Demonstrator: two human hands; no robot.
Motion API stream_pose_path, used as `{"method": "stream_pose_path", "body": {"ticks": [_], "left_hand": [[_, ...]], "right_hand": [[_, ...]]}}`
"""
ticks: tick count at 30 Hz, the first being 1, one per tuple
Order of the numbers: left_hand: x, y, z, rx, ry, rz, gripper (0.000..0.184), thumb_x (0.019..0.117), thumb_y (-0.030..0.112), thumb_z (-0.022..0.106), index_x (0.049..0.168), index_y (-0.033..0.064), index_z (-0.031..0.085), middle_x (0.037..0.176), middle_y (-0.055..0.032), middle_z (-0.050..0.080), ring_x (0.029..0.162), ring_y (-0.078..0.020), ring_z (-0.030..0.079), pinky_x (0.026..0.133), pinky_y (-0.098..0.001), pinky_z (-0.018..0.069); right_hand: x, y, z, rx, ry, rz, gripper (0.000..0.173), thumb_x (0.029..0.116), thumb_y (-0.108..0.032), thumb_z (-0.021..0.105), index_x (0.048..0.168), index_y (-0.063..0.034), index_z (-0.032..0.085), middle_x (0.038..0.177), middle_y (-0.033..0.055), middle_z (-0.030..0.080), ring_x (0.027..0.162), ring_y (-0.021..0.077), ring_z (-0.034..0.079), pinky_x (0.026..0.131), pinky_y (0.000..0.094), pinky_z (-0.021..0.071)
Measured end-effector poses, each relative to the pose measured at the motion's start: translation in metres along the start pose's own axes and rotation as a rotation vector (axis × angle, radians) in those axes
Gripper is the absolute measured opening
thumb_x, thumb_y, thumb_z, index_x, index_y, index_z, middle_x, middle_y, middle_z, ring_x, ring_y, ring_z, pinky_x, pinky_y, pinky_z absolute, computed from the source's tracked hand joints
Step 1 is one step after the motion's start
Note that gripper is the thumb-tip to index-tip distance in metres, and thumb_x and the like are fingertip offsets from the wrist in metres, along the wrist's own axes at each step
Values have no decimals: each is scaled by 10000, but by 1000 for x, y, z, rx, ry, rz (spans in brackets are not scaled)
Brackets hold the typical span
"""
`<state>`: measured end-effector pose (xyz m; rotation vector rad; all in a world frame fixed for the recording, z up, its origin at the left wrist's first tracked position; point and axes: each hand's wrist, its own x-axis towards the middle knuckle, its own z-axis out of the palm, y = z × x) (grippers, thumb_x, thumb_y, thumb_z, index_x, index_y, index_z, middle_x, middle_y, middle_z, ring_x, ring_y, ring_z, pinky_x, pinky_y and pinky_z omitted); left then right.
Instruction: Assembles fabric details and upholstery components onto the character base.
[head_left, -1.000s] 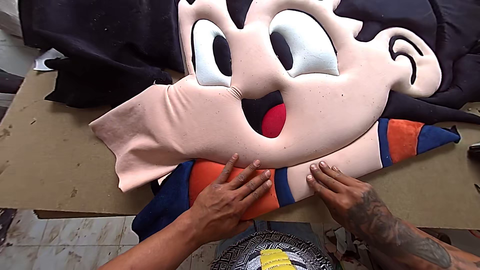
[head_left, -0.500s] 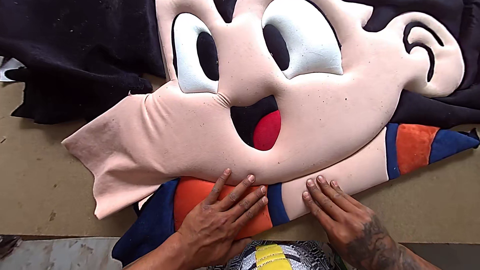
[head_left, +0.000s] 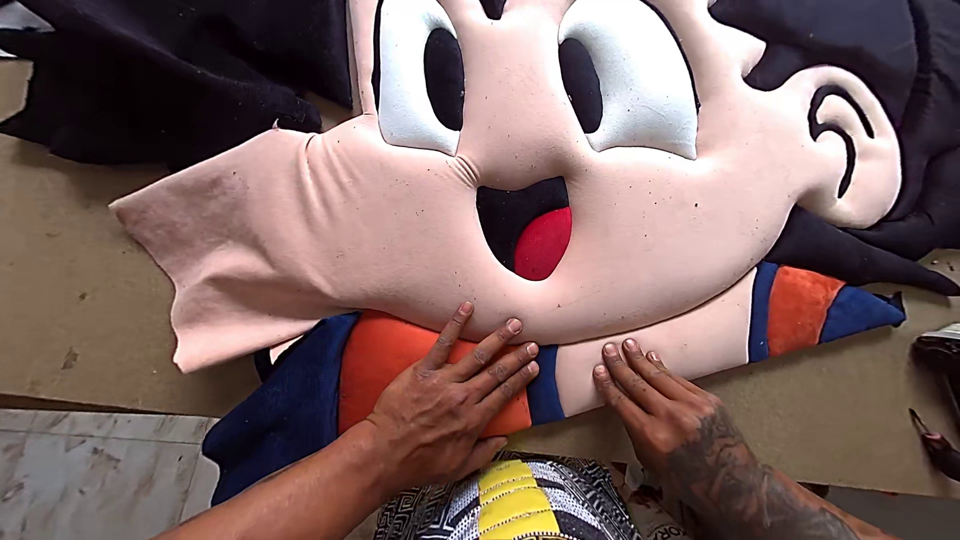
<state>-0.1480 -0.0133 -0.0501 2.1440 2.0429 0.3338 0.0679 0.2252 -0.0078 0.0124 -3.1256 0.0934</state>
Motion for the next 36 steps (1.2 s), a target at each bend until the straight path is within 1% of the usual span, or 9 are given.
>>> {"method": "stream_pose_path", "body": {"ticks": [6,12,13,14,16,18,25,29,36], "left_hand": [[8,15,8,-3,100,-85,722,936,650,496,1512,215,537,1613,41,451,1578,-235,231,1256,-681,82],[11,16,8,36,129,-97,692,910,663,522,1440,229,621,1591,52,482,1574,-240,242,1266,-667,86],[11,17,7,45,133,-105,688,902,664,530,1432,235,629,1585,55,489,1573,-245,246,1267,-661,97],[11,19,7,60,138,-121,683,894,667,534,1428,253,633,1578,68,495,1571,-248,251,1267,-644,117],[10,24,7,110,152,-165,678,881,687,522,1438,312,617,1567,113,500,1553,-233,281,1231,-567,198],[9,29,8,127,166,-182,680,888,679,522,1456,312,597,1554,114,514,1505,-227,356,1182,-497,286],[17,42,8,68,214,-241,740,833,600,631,1456,205,568,1496,33,564,1416,-243,454,1171,-443,360],[19,45,8,47,249,-273,797,762,610,704,1408,163,576,1405,-75,577,1350,-267,506,1135,-456,411],[22,47,10,79,292,-250,591,769,566,696,1163,126,656,1348,-137,603,1304,-317,542,1106,-466,441]], "right_hand": [[-4,-3,2,11,20,31,319,961,-78,529,1181,-105,758,1269,121,729,1207,320,688,962,458,596],[-7,-10,5,5,36,73,333,953,-111,529,1192,-110,760,1314,131,704,1250,336,658,1005,485,574],[-8,-11,6,0,35,80,323,980,-192,530,1192,-108,759,1334,134,693,1268,339,646,1018,495,564],[-8,-12,8,-14,30,90,382,1016,-355,521,1189,-113,759,1357,130,681,1289,330,632,1032,495,553],[-4,-17,11,-47,59,120,611,970,-625,494,1124,-108,782,1351,137,684,1269,332,645,1007,507,561],[0,-23,16,-73,102,149,695,938,-698,494,1088,-88,791,1326,162,693,1216,354,674,965,520,575],[-2,-29,27,-74,173,218,734,900,-714,520,1129,-66,778,1345,175,679,1238,377,657,1017,548,541],[-2,-30,25,-52,154,228,723,910,-700,511,1137,-66,773,1355,173,674,1248,387,648,1020,553,537],[-1,-31,24,-35,150,240,713,923,-680,500,1151,-58,766,1368,179,664,1263,393,637,1031,571,524]]}}
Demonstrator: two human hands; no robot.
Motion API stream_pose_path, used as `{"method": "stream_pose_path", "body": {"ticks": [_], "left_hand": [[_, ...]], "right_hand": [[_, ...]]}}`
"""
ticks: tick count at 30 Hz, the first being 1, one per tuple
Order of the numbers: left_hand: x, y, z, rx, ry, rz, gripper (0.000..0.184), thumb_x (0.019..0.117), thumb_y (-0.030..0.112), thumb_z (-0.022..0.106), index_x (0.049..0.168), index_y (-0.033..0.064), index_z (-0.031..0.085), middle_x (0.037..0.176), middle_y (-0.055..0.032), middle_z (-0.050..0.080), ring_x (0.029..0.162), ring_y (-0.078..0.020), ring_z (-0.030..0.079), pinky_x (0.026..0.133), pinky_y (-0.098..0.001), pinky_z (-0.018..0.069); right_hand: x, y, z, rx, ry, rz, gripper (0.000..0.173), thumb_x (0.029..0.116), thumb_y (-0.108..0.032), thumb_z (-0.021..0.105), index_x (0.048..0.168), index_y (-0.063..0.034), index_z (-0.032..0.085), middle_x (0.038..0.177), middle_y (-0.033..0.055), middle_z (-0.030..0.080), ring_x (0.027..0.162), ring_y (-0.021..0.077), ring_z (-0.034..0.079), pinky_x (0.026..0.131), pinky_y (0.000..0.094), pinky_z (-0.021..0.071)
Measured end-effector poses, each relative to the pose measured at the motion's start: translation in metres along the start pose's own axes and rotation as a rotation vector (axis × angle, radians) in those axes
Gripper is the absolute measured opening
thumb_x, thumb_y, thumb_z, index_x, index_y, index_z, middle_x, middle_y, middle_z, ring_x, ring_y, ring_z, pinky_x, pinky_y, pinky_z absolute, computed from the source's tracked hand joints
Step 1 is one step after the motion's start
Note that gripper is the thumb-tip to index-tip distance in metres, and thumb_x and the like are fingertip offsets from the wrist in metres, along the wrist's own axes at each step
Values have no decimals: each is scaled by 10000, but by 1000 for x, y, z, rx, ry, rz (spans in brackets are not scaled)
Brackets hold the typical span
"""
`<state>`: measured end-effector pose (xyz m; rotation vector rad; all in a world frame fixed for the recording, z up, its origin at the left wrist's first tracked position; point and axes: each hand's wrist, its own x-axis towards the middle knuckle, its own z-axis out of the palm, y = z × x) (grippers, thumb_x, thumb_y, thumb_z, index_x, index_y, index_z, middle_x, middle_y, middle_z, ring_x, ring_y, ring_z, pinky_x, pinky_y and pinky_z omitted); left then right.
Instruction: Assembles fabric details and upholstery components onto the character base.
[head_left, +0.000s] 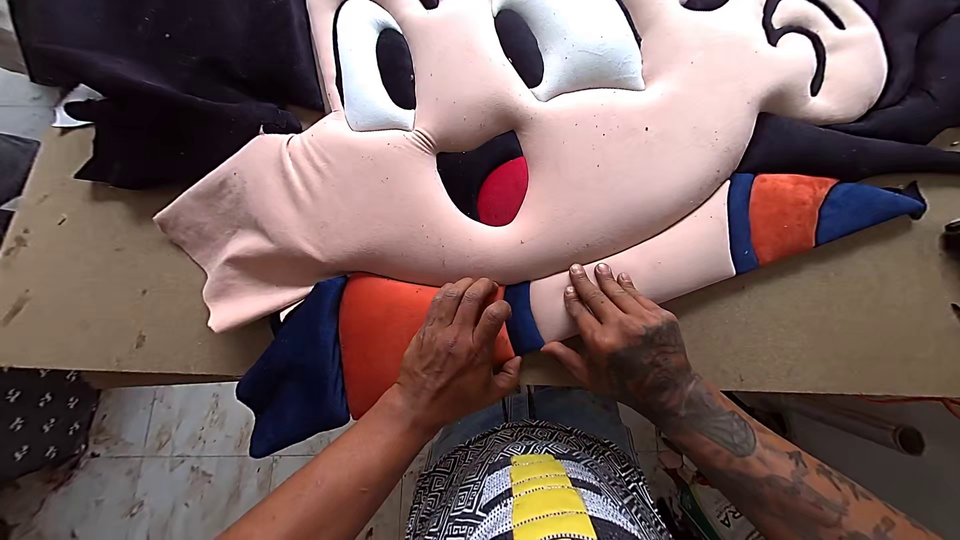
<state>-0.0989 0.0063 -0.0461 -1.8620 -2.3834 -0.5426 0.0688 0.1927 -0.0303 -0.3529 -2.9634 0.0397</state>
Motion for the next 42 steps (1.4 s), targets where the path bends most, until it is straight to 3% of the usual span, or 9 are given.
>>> {"method": "stream_pose_path", "body": {"ticks": [11,15,17,19,23,29,33,39,42], "left_hand": [[-2,1,6,24,10,-18,447,782,546,675,1019,167,666,1305,-90,630,1287,-281,553,1101,-432,450],[-3,1,7,2,0,-39,465,769,561,681,1045,188,656,1269,-58,652,1237,-258,580,1084,-435,457],[-3,1,7,-8,-8,-50,469,768,573,683,1051,200,658,1266,-49,653,1223,-252,587,1085,-439,454],[-3,1,7,-10,-16,-57,484,771,582,674,1069,201,656,1270,-51,655,1221,-253,588,1084,-444,450],[-2,1,4,-31,-8,-64,478,784,554,678,1096,192,650,1266,-63,670,1205,-245,613,1074,-435,462],[-3,1,5,-104,13,-87,508,780,522,717,1167,203,641,1245,-67,662,1203,-243,599,1075,-420,458],[-2,0,4,-186,32,-118,540,764,496,753,1212,245,586,1289,-81,610,1232,-257,568,1071,-410,463],[-1,0,5,-222,36,-133,556,785,473,758,1273,288,566,1377,-86,577,1265,-259,553,1052,-394,480],[-8,-7,-14,-328,40,-157,643,827,550,765,1369,279,550,1434,-65,561,1358,-256,520,1133,-458,454]], "right_hand": [[0,-9,3,17,48,91,683,921,-677,508,1131,-80,766,1376,132,670,1316,361,606,1066,575,503],[7,-10,0,154,68,13,518,933,-500,642,1377,-234,662,1524,94,545,1439,325,469,1145,554,427],[19,-5,-2,189,50,-99,622,930,-445,659,1512,-265,530,1656,114,359,1549,323,288,1245,551,294],[39,2,-4,212,-15,-232,827,856,-445,731,1586,-212,419,1717,145,186,1596,332,125,1292,558,185],[68,24,13,433,-95,-404,988,671,-593,802,1527,-199,505,1688,175,255,1587,342,158,1293,560,183],[63,25,25,421,-83,-447,773,768,-694,678,1465,-382,560,1675,234,244,1569,437,151,1263,653,167],[60,27,24,388,-118,-564,491,950,-605,519,1426,-487,554,1706,199,175,1559,508,70,1219,761,93],[61,27,23,379,-148,-603,373,977,-562,526,1298,-446,676,1704,160,223,1552,531,45,1194,798,49],[61,26,21,366,-166,-600,433,979,-554,516,1395,-471,602,1711,170,190,1552,535,29,1198,795,44]]}}
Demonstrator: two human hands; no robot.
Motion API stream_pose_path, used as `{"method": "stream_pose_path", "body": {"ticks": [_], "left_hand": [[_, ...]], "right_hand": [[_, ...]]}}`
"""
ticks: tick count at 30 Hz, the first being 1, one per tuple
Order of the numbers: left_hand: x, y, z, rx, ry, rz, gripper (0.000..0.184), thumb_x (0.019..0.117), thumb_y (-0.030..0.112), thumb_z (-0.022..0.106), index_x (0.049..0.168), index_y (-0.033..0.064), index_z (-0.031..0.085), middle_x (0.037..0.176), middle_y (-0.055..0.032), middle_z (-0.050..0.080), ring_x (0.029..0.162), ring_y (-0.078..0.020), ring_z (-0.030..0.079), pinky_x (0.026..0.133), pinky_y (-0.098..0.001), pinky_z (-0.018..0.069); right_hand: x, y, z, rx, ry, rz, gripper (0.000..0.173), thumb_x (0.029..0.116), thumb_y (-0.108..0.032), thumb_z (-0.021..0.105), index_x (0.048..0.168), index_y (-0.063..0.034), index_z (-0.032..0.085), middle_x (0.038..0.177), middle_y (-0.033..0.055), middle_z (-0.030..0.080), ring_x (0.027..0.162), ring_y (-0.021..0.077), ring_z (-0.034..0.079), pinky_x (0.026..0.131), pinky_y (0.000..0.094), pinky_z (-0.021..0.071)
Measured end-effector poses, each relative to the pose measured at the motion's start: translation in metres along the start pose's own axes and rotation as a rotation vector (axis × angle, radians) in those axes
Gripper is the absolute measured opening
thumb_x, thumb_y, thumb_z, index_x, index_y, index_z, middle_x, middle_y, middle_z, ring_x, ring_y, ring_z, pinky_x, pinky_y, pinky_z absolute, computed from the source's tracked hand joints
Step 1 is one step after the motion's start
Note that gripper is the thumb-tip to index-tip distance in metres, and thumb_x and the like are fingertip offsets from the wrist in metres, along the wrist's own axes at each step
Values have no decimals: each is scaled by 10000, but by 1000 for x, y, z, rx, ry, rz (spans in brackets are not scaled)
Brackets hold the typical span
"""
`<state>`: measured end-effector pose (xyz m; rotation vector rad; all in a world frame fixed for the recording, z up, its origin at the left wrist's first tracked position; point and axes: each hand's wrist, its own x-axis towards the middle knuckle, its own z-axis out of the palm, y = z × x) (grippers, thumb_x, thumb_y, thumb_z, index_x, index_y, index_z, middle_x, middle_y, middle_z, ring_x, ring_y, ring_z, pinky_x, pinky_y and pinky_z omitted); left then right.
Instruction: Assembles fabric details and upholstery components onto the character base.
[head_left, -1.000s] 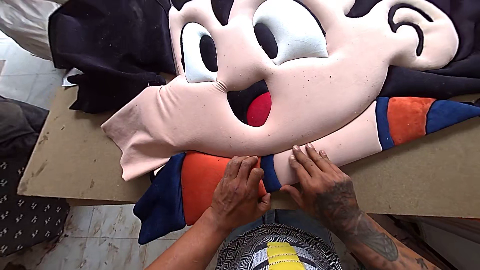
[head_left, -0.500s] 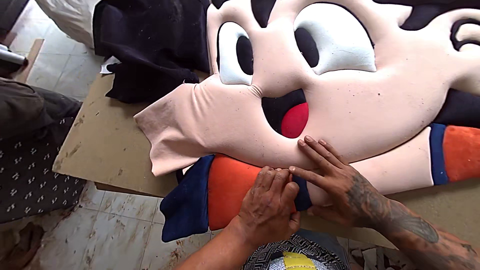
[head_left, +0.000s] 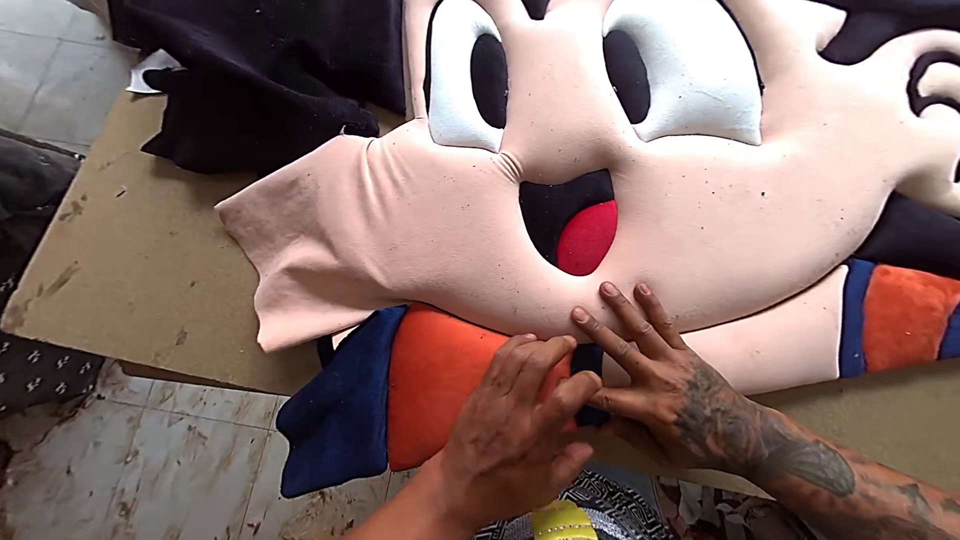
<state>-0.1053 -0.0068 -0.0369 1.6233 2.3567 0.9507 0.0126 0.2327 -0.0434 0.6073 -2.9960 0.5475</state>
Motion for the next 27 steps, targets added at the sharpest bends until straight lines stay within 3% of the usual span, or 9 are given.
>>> {"method": "stream_pose_path", "body": {"ticks": [3,5,9,11,16,23,27], "left_hand": [[-25,-29,-50,194,-99,-39,828,751,769,703,1391,256,589,1468,-78,564,1436,-308,464,1212,-627,309],[-45,-55,-76,326,-189,-31,959,700,827,677,1482,294,520,1551,-123,483,1491,-379,374,1228,-655,261],[-58,-71,-81,330,-216,7,949,733,769,704,1533,313,475,1576,-138,466,1483,-372,394,1189,-535,390],[-56,-72,-78,318,-224,16,930,754,755,700,1538,311,470,1572,-133,475,1482,-365,400,1184,-507,408],[-50,-69,-80,327,-277,36,887,784,702,705,1525,257,504,1565,-133,491,1483,-386,396,1204,-538,378],[-51,-72,-74,213,-285,60,749,845,615,695,1508,307,533,1609,-105,441,1519,-380,337,1235,-560,333],[-49,-74,-74,196,-276,112,714,846,619,686,1477,306,574,1615,-91,434,1524,-358,333,1242,-531,326]], "right_hand": [[-2,1,1,13,-8,2,524,976,-550,529,1496,-503,482,1711,199,157,1548,544,31,1193,802,59],[-2,1,4,9,5,3,540,974,-558,529,1507,-508,460,1712,199,154,1549,542,39,1192,805,74],[-2,1,5,-1,4,15,543,968,-574,532,1501,-504,465,1708,195,177,1542,553,65,1174,817,100],[-3,2,6,9,15,26,535,974,-569,529,1500,-507,461,1708,184,184,1545,543,74,1177,812,106],[-3,3,11,54,33,31,560,962,-527,560,1512,-498,454,1706,192,184,1548,536,74,1189,802,98],[-2,-1,4,36,-16,32,537,965,-539,559,1495,-474,497,1707,193,183,1553,532,28,1202,792,39],[0,-5,0,-18,-21,41,523,963,-555,536,1452,-374,567,1691,185,243,1556,518,58,1216,765,42]]}}
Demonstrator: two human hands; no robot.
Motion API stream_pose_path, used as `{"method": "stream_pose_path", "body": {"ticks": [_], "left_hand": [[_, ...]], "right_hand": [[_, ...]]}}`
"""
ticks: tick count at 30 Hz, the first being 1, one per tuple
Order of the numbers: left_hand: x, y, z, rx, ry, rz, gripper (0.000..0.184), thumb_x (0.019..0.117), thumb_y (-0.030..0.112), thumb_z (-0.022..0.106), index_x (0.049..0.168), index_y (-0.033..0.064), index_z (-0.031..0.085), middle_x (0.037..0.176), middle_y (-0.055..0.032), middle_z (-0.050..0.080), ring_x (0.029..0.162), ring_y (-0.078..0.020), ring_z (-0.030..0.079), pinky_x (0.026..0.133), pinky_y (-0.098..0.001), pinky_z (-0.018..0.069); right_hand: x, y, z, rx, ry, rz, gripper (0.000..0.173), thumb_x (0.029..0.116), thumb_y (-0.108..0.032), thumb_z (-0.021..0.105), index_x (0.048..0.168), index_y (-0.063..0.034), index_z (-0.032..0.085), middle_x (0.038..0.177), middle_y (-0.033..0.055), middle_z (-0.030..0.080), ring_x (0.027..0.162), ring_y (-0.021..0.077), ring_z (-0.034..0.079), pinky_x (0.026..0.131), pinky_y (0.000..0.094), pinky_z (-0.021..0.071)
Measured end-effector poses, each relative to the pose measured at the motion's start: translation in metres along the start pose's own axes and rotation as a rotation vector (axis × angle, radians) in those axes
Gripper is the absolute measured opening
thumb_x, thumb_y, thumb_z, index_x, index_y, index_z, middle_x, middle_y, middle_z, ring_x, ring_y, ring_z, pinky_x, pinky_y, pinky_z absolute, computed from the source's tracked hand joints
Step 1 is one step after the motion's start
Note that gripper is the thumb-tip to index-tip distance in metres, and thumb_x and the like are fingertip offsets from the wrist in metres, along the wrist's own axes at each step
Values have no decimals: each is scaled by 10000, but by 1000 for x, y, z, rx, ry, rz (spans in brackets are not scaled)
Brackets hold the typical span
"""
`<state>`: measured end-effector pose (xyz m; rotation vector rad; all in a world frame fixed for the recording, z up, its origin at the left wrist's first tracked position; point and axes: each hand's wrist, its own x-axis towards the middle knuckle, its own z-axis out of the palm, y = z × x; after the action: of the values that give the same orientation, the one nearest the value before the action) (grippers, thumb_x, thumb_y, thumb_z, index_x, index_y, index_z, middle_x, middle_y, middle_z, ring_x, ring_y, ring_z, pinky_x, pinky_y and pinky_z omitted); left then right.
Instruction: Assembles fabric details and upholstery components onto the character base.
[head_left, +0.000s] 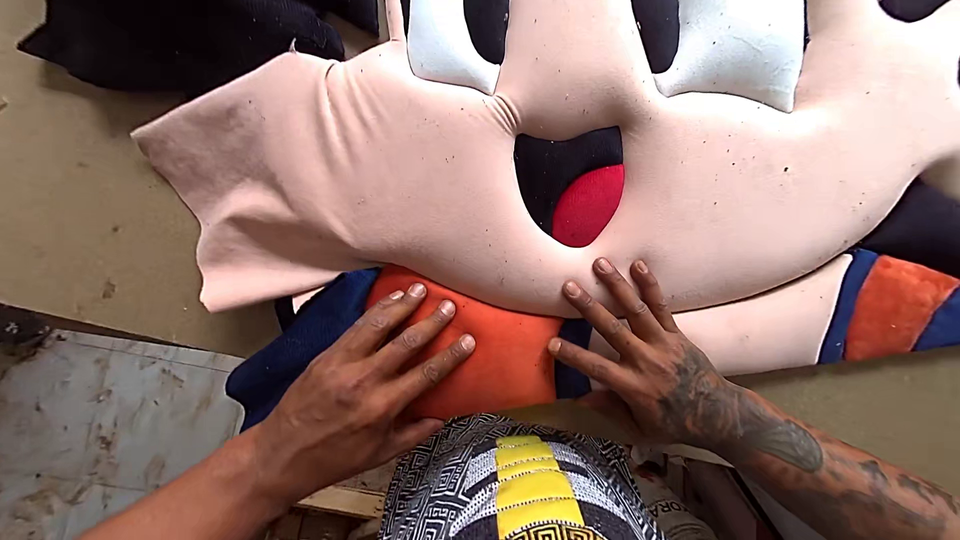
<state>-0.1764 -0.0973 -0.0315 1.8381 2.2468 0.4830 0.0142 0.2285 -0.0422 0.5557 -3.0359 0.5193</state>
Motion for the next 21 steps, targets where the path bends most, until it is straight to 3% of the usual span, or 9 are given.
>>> {"method": "stream_pose_path", "body": {"ticks": [5,14,21], "left_hand": [[3,0,0,7,19,52,694,851,598,684,1465,287,593,1621,-122,420,1531,-374,319,1254,-545,303],[14,15,6,77,-56,81,691,888,605,629,1508,314,543,1688,-129,288,1574,-413,171,1274,-626,182],[42,16,16,96,-101,225,691,927,613,563,1549,325,482,1687,-74,309,1580,-322,207,1273,-628,159]], "right_hand": [[4,0,-4,-5,-2,0,564,921,-584,575,1394,-282,626,1655,204,321,1539,537,129,1210,761,74],[3,-2,-4,-3,39,11,680,874,-643,615,1453,-289,571,1645,197,348,1534,523,180,1222,736,89],[3,0,-4,4,54,21,714,848,-617,640,1475,-287,552,1650,168,353,1541,494,196,1232,714,97]]}}
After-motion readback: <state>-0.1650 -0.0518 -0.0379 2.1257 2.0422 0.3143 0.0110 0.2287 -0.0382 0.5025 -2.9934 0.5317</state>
